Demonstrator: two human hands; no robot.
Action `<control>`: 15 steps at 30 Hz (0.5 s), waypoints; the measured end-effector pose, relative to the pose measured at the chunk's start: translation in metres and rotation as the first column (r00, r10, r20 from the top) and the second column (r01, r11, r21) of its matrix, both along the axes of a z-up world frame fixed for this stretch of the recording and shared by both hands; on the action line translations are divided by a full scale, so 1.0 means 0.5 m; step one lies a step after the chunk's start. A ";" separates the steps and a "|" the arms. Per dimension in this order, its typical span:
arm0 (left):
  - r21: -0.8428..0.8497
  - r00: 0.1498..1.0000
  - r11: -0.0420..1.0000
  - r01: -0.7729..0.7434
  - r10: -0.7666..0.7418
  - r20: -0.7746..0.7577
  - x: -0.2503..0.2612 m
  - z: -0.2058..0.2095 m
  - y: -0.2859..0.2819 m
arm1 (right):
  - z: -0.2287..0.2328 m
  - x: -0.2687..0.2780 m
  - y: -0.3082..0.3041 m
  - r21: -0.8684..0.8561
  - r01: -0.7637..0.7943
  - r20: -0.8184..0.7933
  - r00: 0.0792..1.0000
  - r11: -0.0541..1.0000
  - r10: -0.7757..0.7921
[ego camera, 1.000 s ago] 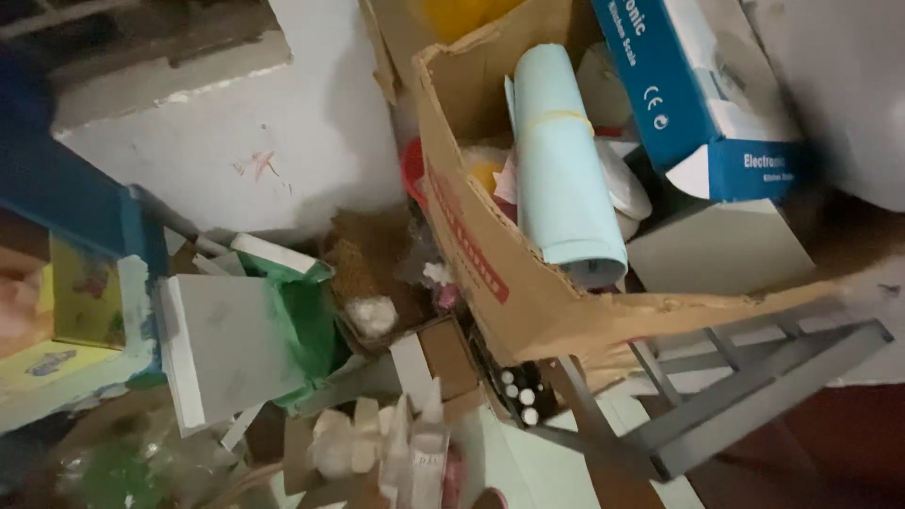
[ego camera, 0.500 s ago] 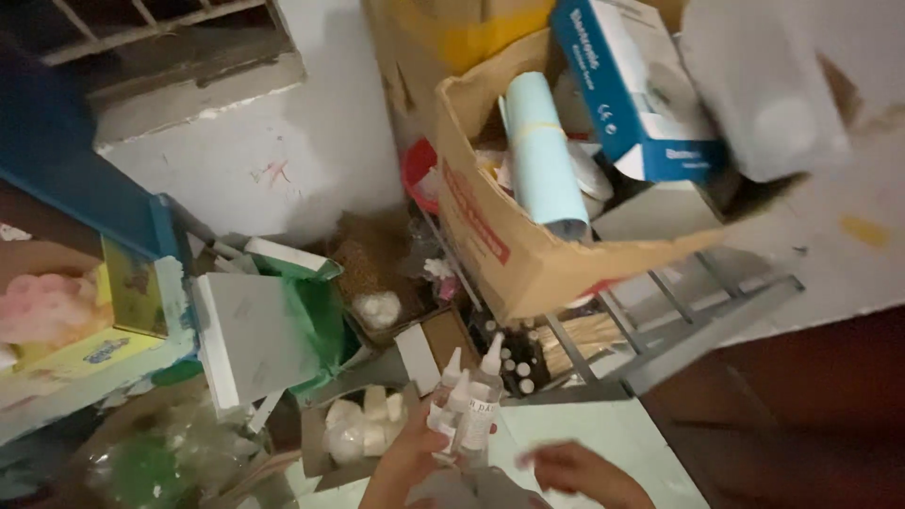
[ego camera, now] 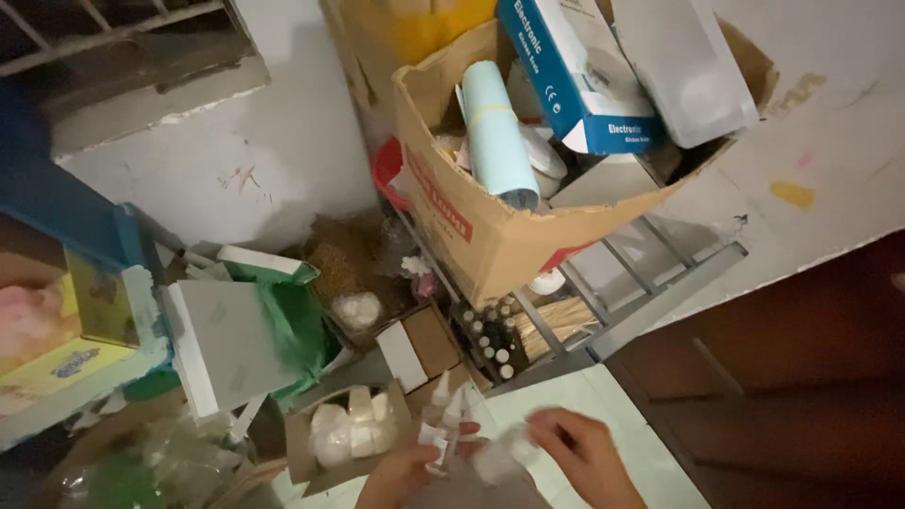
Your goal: Organizing fragrance bottles and other candle-making materials on a workbench and storage shelf
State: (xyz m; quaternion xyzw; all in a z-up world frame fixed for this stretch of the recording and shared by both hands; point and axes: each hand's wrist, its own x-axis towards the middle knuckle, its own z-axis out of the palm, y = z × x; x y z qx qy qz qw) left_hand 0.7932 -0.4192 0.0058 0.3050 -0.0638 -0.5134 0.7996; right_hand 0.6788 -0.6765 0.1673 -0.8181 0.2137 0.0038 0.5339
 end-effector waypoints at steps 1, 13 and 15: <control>-0.010 0.982 0.999 -0.038 0.036 -0.185 0.012 -0.015 0.006 | -0.018 -0.029 -0.021 -0.088 0.071 -0.046 0.996 0.994 -0.075; 0.599 0.931 0.759 -0.253 0.360 -0.063 0.122 -0.404 0.087 | -0.652 0.046 -0.489 -0.677 0.033 -0.320 0.886 0.735 -0.336; 0.686 0.954 0.684 -0.249 0.295 0.053 0.050 -0.444 0.101 | -0.741 0.024 -0.465 -0.602 -0.002 -0.361 0.893 0.798 -0.270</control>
